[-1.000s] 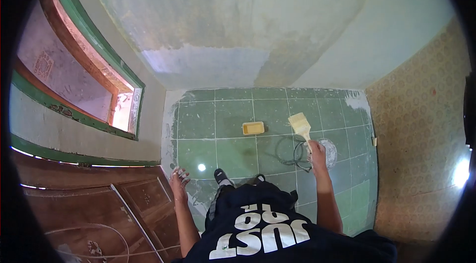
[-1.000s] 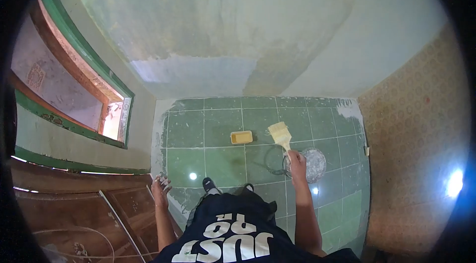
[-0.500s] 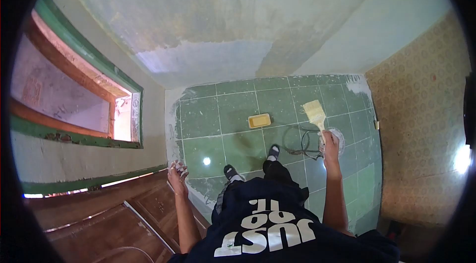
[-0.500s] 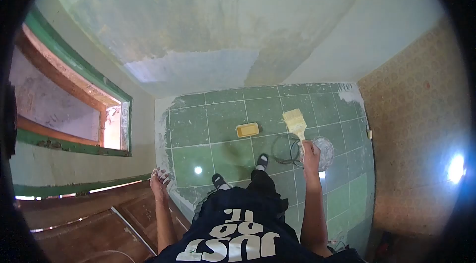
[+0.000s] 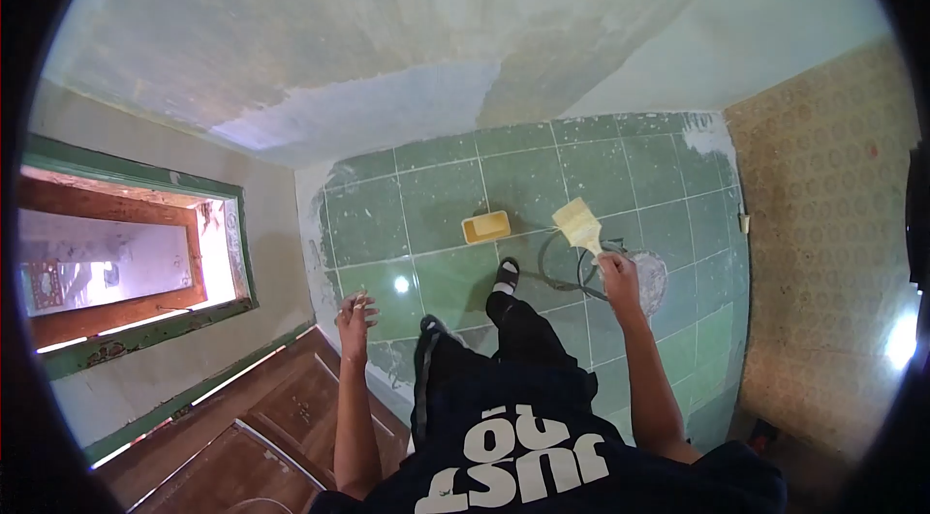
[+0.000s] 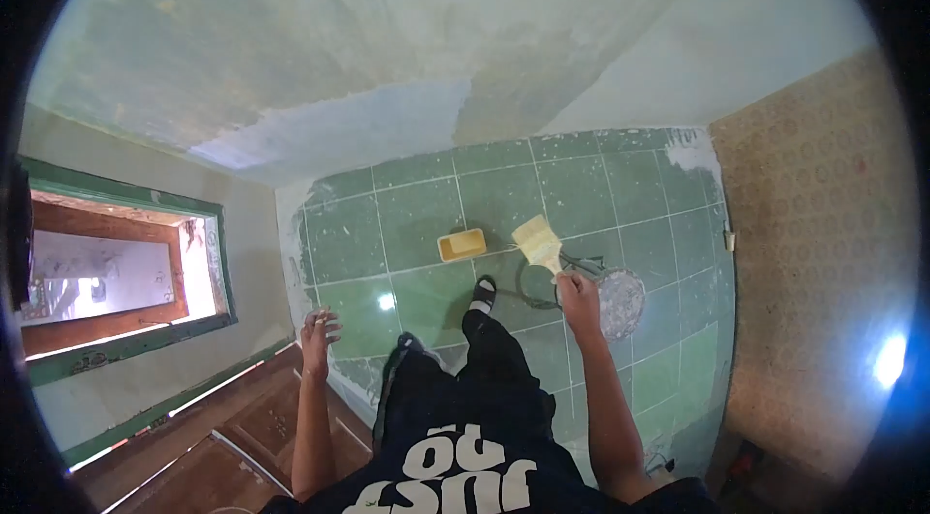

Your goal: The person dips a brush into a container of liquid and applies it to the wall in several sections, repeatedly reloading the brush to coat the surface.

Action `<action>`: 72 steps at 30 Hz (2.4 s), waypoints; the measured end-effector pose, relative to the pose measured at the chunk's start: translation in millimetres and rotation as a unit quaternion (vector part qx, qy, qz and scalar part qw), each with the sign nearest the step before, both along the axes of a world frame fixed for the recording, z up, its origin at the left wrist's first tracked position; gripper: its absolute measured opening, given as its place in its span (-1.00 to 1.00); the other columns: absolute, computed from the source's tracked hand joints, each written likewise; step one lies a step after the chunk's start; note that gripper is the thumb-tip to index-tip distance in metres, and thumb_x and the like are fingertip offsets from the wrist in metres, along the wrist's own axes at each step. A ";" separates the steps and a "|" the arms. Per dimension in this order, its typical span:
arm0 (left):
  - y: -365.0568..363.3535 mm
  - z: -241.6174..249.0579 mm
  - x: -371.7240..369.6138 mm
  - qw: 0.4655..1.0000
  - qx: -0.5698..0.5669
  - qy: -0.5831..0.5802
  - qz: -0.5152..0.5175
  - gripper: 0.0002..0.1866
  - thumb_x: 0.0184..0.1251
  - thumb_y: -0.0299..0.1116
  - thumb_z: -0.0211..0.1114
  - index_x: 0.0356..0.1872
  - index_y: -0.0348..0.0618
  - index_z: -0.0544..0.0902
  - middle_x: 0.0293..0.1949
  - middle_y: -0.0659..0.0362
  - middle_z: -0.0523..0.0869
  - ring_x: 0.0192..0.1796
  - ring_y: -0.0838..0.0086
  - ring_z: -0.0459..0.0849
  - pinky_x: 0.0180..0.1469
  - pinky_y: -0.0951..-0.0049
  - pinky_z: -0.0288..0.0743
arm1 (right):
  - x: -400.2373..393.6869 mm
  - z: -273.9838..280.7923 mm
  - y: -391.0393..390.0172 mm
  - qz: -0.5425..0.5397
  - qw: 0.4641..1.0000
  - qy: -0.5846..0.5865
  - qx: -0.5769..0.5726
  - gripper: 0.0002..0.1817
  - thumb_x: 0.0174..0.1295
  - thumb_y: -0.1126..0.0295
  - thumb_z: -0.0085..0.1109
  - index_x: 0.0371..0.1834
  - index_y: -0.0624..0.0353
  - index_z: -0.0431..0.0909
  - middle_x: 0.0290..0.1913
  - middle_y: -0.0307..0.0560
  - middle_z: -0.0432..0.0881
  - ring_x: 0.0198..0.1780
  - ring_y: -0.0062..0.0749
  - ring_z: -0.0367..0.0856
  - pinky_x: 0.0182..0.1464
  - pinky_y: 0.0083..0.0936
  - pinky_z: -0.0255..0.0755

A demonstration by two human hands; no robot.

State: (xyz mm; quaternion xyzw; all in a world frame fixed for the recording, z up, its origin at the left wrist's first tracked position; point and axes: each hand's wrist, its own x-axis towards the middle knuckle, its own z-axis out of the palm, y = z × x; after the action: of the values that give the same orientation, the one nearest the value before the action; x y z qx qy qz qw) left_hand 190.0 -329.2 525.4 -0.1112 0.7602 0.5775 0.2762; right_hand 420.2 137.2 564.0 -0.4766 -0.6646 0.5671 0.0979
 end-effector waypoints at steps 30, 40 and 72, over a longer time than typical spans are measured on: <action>282.5 -717.4 -106.6 0.839 -0.382 -0.076 -0.379 -0.68 0.21 -0.09 0.33 -0.10 -0.01 0.75 -0.06 -0.04 0.77 0.04 0.07 0.73 0.10 0.15 0.60 | -108.7 -613.7 19.8 0.165 0.953 -0.251 -0.049 -0.60 0.23 0.15 0.13 -0.38 0.39 0.56 -0.50 0.21 0.56 -0.48 -0.05 0.51 -0.30 -0.20 0.41; 288.8 -732.5 -111.2 0.829 -0.414 -0.064 -0.370 -0.68 0.20 -0.16 0.26 -0.11 -0.08 0.74 -0.08 -0.04 0.77 0.03 0.06 0.74 0.10 0.14 0.60 | -118.7 -615.8 19.1 0.175 0.947 -0.264 -0.053 -0.61 0.24 0.17 0.13 -0.43 0.39 0.49 -0.56 0.16 0.44 -0.51 -0.24 0.37 -0.34 -0.22 0.35; 190.8 -719.3 -134.9 0.775 -0.469 -0.030 -0.424 -0.75 0.28 -0.34 0.20 -0.08 -0.17 0.70 0.01 0.02 0.73 0.11 0.11 0.69 0.11 0.12 0.61 | -157.5 -606.0 -63.3 0.220 0.939 -0.258 -0.064 -0.63 0.24 0.19 0.15 -0.39 0.38 0.57 -0.49 0.21 0.56 -0.46 -0.09 0.54 -0.31 -0.21 0.40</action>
State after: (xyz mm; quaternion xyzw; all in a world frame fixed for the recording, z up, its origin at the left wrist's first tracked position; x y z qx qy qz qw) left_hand 55.2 -138.4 -193.9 0.0895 0.8984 -0.0291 0.4290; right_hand 262.6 73.9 -41.9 -0.4536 -0.7178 0.4731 -0.2349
